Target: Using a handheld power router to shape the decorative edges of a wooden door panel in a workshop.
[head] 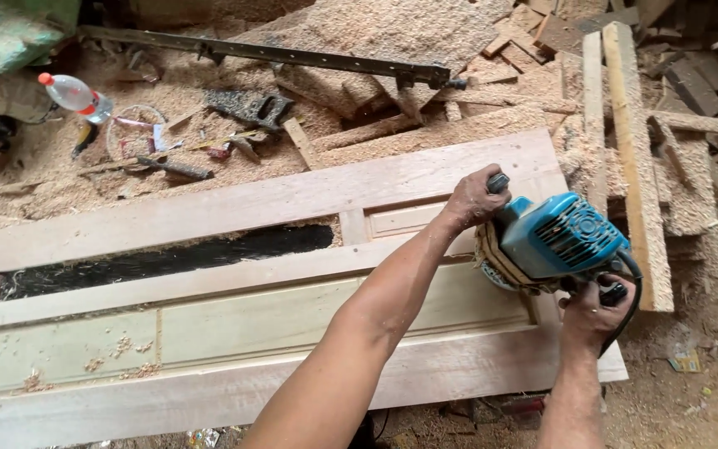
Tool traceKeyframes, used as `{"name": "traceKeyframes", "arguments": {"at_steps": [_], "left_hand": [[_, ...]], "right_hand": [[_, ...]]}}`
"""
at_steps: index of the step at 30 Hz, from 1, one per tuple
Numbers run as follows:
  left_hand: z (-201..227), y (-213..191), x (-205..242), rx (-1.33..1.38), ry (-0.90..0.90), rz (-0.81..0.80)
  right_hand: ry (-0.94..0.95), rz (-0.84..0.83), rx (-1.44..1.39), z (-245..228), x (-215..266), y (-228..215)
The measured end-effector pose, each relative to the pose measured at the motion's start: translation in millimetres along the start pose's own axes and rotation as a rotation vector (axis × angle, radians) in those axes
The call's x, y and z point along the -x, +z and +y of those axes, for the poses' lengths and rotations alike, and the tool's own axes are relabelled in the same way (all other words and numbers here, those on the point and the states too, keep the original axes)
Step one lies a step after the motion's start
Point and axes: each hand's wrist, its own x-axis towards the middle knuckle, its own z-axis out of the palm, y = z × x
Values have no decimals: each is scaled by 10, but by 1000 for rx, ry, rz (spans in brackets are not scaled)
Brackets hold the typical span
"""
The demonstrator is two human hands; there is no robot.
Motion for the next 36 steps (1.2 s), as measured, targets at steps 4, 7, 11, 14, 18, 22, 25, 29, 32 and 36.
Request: {"name": "traceKeyframes", "arguments": {"at_steps": [4,7,11,14,18,22,25,29,32,36], "left_hand": [[-153,36,-66,41,35,3],[-170,43,-56,11,18,38],[-84,-102,95,31,-21,43],[-119,-247,199,36,-46,28],[-265,-448,313,53,-24,10],[-484,-703,465,98,-20,-3],[-635,-941,620,110,29,46],[-831,-1337,904,173,21,65],[-934,-1706,1135,131,32,108],[-943,-2285,1585,84,30,201]], "right_hand": [[-195,-27,-32,5,-21,46],[161,-39,-180,-388,16,82],[366,-98,-218,-554,78,118],[376,-81,-176,-637,215,188],[345,-59,-149,-721,432,298],[371,-14,-243,-575,675,462],[393,-27,-197,-771,906,579],[383,-92,-163,-1108,1264,756],[383,-96,-176,-1195,1547,942],[342,-74,-93,-1256,1991,1207]]}}
